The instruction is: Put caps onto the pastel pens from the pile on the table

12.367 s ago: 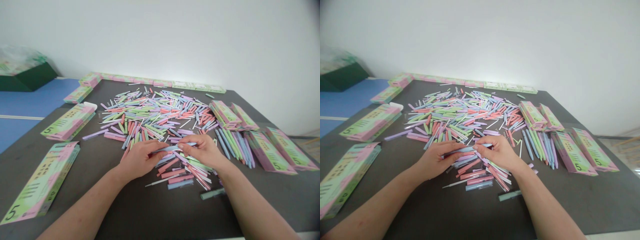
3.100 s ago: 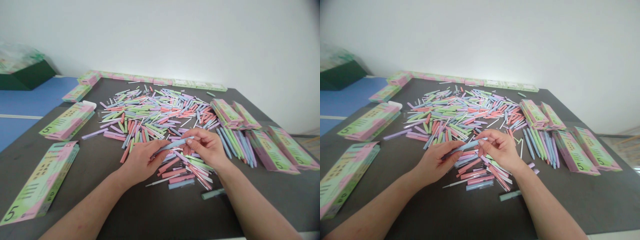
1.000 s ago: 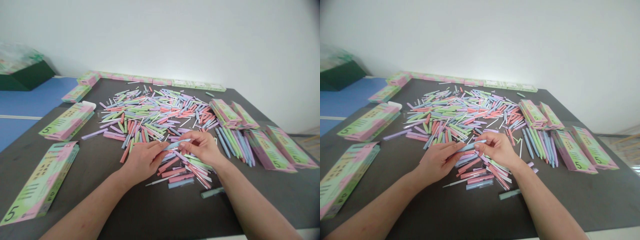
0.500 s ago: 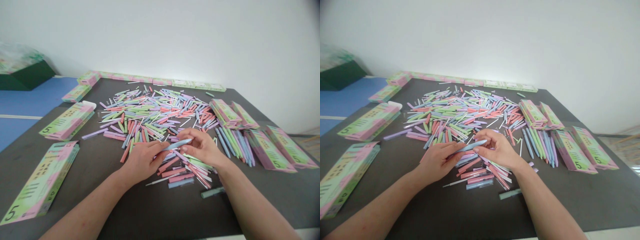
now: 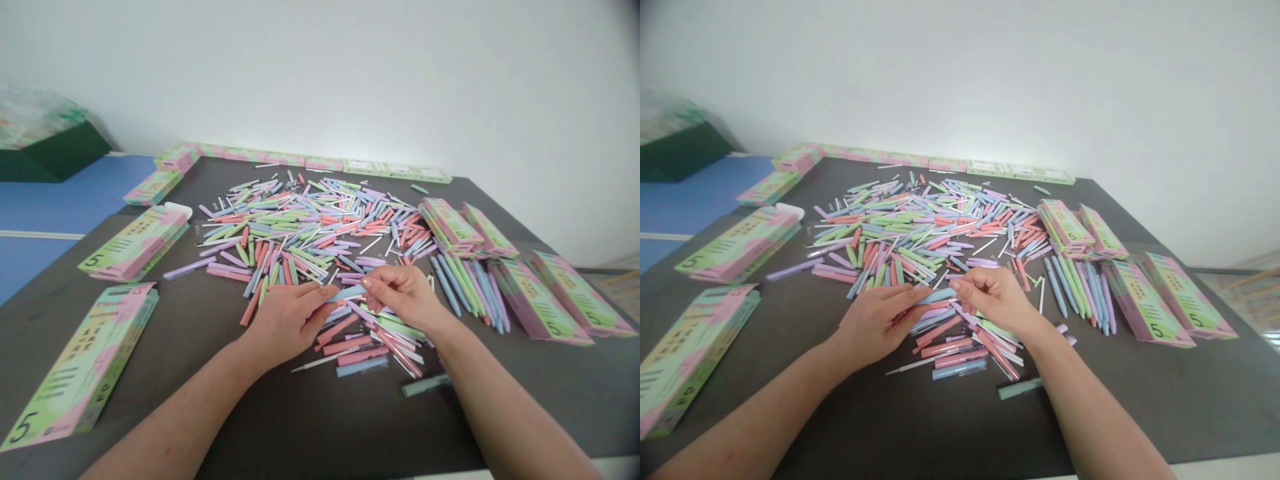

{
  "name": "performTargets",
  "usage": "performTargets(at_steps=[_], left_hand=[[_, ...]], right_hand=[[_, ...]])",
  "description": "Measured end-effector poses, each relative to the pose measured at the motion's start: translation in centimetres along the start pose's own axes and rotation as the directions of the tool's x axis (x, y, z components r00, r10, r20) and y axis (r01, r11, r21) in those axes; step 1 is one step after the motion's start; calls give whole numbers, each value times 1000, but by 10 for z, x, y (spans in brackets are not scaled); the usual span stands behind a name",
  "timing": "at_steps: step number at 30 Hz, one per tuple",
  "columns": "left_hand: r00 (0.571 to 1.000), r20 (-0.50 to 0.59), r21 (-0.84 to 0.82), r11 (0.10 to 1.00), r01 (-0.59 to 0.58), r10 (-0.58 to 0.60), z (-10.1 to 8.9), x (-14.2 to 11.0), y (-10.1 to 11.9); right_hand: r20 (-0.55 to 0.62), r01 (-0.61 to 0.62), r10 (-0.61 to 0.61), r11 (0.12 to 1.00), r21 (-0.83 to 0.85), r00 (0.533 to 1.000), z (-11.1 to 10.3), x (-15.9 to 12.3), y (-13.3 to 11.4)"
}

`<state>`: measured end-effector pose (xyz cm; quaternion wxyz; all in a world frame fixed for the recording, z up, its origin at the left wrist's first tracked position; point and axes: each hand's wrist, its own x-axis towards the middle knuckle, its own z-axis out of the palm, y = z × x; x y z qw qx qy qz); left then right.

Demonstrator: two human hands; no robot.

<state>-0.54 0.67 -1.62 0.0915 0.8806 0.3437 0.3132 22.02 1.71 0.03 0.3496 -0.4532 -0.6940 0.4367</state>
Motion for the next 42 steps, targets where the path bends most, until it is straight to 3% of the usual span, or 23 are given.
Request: performTargets(at_steps=[4, 8, 13, 16, 20, 28, 35, 42], left_hand=[[1000, 18, -4, 1000, 6, -6, 1, 1, 0], [999, -4, -87, 995, 52, -52, 1, -1, -1], [997, 4, -109, 991, 71, -71, 0, -2, -1], [999, -6, -91, 995, 46, -47, 0, -1, -1], [1000, -19, -68, 998, 19, -21, 1, 0, -1], [999, -21, -88, 996, 34, -36, 1, 0, -2], [998, -6, -105, 993, 61, -62, 1, -1, -3], [999, -35, -45, 999, 18, -19, 3, -1, -4]], right_hand=[[17, 25, -24, 997, -76, 1000, -1, 0, 2], [62, 86, -87, 996, 10, 994, -4, -2, 2], [-54, 159, -163, 985, -67, 985, -7, -3, 2], [-74, 108, -113, 992, -66, 991, -6, -2, 4], [9, 51, -51, 998, -34, 999, -3, -1, 5], [81, 42, -42, 999, -7, 996, -3, -1, 3], [-58, 148, -149, 989, -22, 987, -6, -1, 5], [-60, 20, -15, 997, 80, 998, 0, -1, 5]])
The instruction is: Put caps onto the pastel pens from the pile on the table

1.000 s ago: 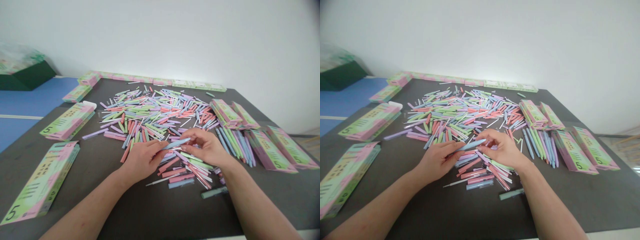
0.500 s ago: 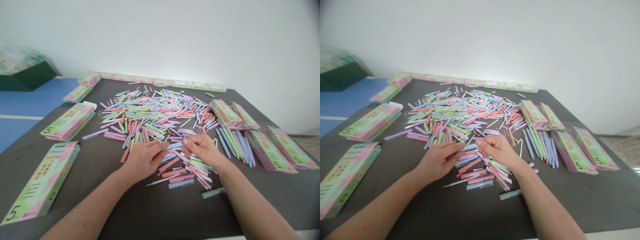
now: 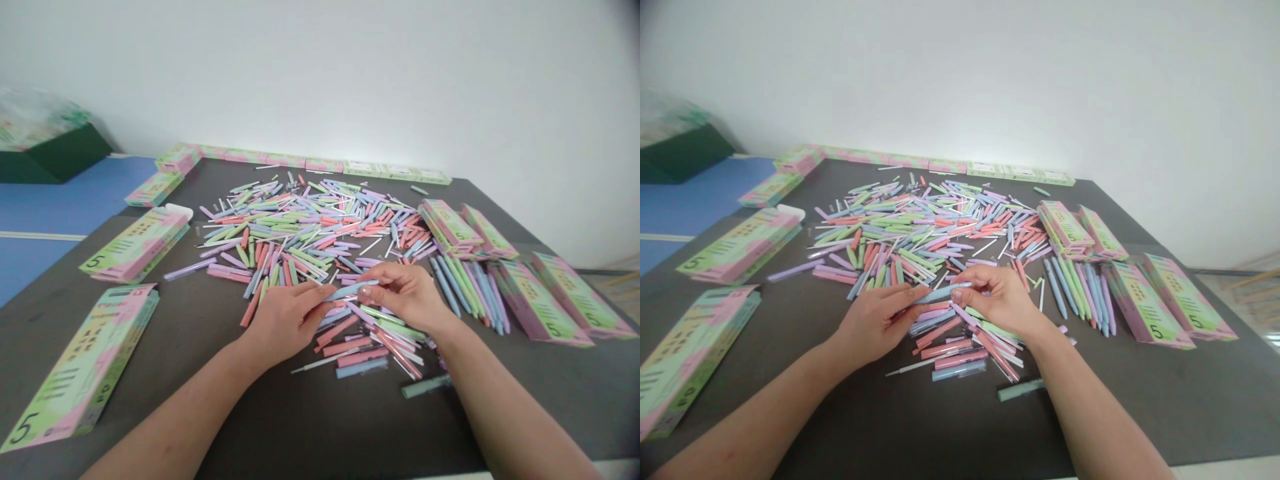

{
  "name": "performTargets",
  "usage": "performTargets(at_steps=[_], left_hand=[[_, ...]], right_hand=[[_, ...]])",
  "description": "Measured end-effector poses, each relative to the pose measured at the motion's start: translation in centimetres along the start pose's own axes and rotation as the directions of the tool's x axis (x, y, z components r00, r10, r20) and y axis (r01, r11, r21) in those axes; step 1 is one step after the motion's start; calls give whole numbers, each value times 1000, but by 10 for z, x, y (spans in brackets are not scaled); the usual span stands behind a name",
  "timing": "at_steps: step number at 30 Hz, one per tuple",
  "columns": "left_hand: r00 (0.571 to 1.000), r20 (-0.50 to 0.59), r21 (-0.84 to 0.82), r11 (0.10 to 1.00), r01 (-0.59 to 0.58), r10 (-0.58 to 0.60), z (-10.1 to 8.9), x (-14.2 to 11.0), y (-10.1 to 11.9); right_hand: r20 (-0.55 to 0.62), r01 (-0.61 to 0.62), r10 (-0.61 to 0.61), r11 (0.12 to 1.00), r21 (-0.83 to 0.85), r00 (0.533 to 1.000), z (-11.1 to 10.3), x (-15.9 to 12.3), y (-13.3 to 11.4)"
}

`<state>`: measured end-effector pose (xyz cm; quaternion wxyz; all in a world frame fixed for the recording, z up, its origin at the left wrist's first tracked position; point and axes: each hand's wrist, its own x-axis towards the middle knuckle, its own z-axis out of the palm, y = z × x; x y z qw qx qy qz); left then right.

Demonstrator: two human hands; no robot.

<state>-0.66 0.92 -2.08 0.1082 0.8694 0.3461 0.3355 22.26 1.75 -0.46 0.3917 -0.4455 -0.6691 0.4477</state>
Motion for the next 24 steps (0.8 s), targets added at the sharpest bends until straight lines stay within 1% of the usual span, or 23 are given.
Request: performTargets(at_steps=[3, 6, 9, 11, 14, 16, 21, 24], left_hand=[[1000, -5, 20, 1000, -15, 15, 0, 1, 1], [1000, -19, 14, 1000, -18, 18, 0, 1, 2], [1000, -8, 12, 1000, 15, -15, -1, 1, 2], [999, 12, 3, 999, 45, -45, -1, 1, 3], [997, 36, -7, 998, 66, -66, -2, 2, 3], [996, 47, 1, 997, 77, -77, -3, 2, 4], [987, 71, -12, 989, 147, -146, -5, 2, 5], [977, 92, -44, 979, 200, -195, -6, 3, 6]], right_hand=[[24, -12, 12, 1000, 3, 1000, 2, 1, -3], [26, -12, 14, 997, -70, 1000, 3, 2, -3], [21, -18, 21, 993, -119, 1000, 3, 1, -1], [27, -30, 32, 997, -68, 999, 4, 1, 0], [39, -65, 61, 993, 101, 997, 7, 2, 0], [23, -74, 71, 981, 181, 997, 9, 3, -2], [-51, -27, 41, 971, 236, 998, 5, 4, -2], [-53, -12, 27, 962, 271, 998, 0, 5, 5]])
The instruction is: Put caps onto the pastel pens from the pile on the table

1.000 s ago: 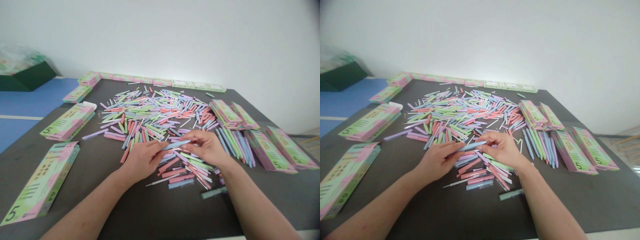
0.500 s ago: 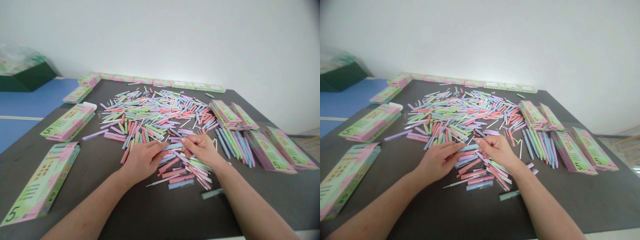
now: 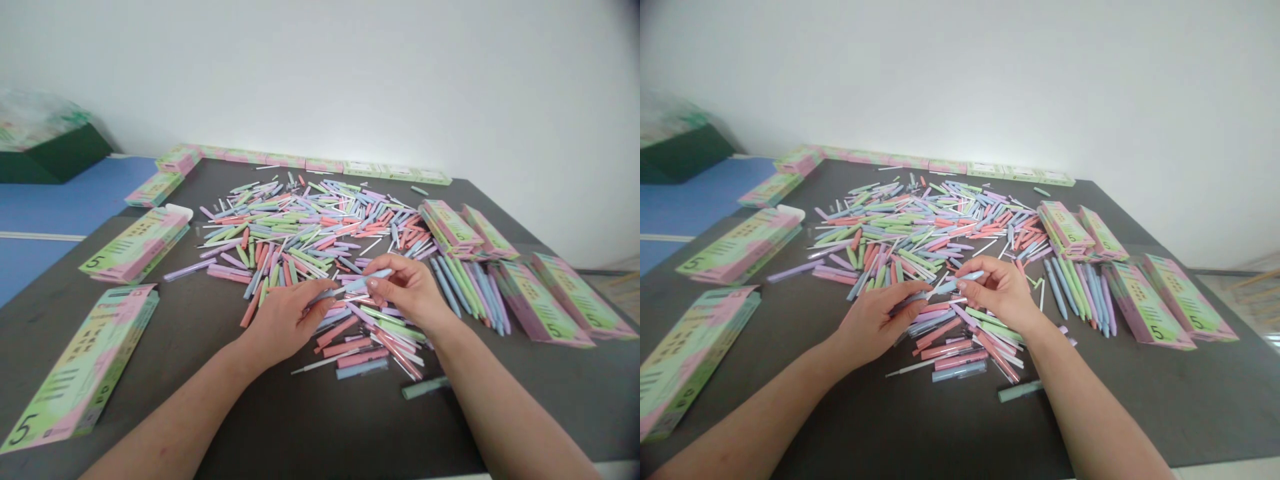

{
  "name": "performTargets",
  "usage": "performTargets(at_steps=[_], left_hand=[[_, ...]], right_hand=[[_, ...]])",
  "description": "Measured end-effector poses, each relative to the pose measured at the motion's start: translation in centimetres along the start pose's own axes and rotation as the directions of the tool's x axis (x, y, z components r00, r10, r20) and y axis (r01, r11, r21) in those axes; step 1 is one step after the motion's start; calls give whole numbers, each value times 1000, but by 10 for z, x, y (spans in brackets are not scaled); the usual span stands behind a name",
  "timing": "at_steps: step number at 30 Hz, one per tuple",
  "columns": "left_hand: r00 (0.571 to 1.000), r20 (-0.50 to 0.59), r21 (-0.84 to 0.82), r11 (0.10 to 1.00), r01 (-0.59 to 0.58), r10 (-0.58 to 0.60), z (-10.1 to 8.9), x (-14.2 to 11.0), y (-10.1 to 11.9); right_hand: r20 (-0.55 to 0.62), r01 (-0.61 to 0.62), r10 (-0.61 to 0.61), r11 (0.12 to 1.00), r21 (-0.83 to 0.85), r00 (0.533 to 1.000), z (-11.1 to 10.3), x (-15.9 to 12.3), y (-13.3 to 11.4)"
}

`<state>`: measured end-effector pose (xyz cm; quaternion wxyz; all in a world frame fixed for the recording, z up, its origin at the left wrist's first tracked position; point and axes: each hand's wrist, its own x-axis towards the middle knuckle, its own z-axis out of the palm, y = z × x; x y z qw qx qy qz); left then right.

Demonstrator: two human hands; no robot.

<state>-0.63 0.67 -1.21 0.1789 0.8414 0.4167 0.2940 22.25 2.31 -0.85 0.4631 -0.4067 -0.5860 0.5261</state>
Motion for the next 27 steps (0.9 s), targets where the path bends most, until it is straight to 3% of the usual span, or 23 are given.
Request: performTargets(at_steps=[7, 15, 21, 27], left_hand=[[1000, 21, -74, 997, 13, -12, 0, -1, -3], [996, -35, -128, 989, 72, -77, 1, 0, -5], [996, -37, -129, 988, 80, -86, 1, -1, -5], [995, -37, -121, 989, 85, -90, 2, -1, -8]], right_hand=[[-16, -3, 5, 994, 114, 1000, -3, 1, 4], [-261, 61, 19, 954, 293, 965, -13, 10, -7], [-267, 49, 40, 947, 317, 963, -18, 14, -5], [-251, -25, 139, 912, 408, 958, -18, 15, -8]])
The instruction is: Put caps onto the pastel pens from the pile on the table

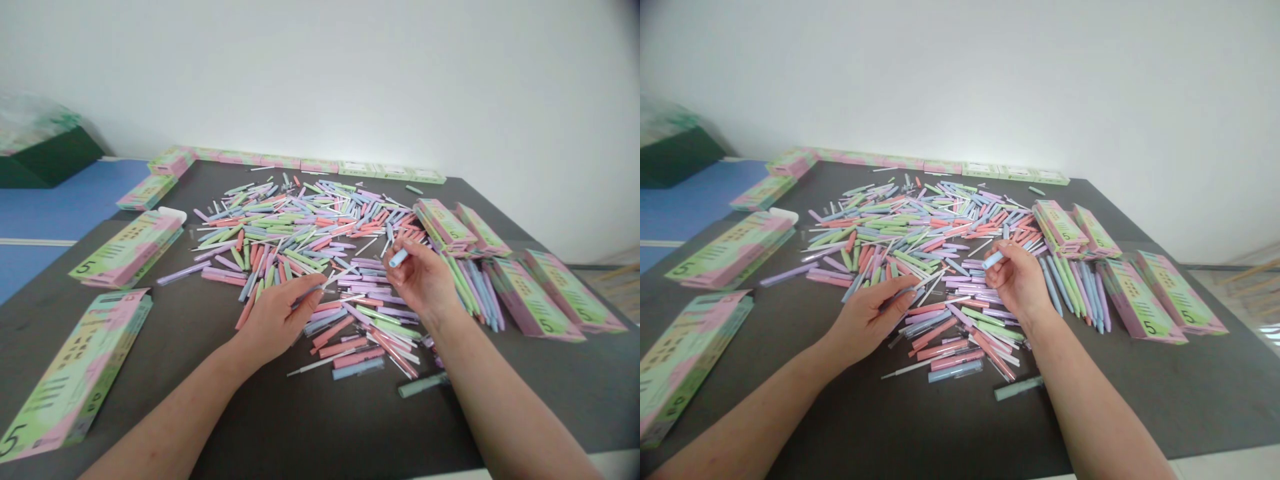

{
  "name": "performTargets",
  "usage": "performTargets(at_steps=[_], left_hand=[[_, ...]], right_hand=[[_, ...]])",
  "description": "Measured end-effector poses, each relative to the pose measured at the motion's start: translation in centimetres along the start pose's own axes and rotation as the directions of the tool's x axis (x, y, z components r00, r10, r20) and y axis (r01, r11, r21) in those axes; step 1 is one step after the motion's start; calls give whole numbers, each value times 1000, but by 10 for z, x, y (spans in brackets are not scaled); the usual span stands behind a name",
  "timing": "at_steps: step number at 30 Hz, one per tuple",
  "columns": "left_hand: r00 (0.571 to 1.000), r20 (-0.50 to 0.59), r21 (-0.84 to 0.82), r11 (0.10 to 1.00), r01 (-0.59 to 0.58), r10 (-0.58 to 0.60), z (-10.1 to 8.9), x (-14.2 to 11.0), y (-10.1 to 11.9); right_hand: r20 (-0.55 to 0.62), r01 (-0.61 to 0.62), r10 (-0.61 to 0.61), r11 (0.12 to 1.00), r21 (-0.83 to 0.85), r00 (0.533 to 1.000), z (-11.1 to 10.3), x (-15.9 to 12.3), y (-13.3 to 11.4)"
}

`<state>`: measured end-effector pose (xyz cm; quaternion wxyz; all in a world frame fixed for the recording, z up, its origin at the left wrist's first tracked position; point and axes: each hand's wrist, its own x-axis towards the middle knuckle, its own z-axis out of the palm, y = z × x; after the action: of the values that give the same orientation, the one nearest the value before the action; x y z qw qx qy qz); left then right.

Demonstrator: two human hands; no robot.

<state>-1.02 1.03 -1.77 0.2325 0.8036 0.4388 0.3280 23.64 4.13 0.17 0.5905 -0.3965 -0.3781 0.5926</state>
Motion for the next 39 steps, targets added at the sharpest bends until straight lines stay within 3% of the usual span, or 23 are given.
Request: performTargets(at_steps=[7, 9, 11, 13, 15, 17, 22, 31, 33, 35, 37, 39], left_hand=[[1000, -5, 20, 1000, -4, 4, 0, 0, 0], [1000, -9, 20, 1000, -2, 2, 0, 1, 0], [1000, -10, 22, 1000, -1, 2, 0, 1, 0], [1000, -8, 23, 1000, -3, 3, 0, 1, 0], [1000, -8, 22, 1000, -2, 2, 1, 1, 0], [1000, -10, 18, 1000, 2, -2, 1, 1, 0], [1000, -8, 10, 1000, 12, -12, 1, 0, -1], [1000, 8, -11, 1000, -5, 5, 0, 0, 4], [1000, 18, -20, 1000, 1, -1, -1, 0, 6], [1000, 14, -32, 999, -10, 11, -2, -1, 7], [1000, 9, -41, 999, -27, 28, -3, -1, 9], [999, 2, -48, 998, -39, 39, -4, -1, 10]], right_hand=[[125, -110, 123, 989, -102, 985, 2, -3, -2], [213, -129, 184, 961, -246, 960, 3, -9, -4], [321, -58, 255, 855, -515, 912, 5, -15, -6], [430, 121, 323, 665, -737, 843, 6, -21, -9], [507, 295, 374, 495, -817, 777, 6, -25, -10], [536, 395, 406, 383, -835, 740, 6, -25, -7], [540, 506, 437, 203, -839, 720, 6, -23, 7], [507, 569, 455, 0, -823, 733, 16, -26, 13], [522, 584, 436, -9, -812, 733, 16, -27, 12], [560, 588, 390, 57, -807, 731, 15, -26, 9], [593, 556, 304, 207, -805, 746, 13, -24, 5], [553, 455, 185, 391, -800, 813, 10, -22, -1]])
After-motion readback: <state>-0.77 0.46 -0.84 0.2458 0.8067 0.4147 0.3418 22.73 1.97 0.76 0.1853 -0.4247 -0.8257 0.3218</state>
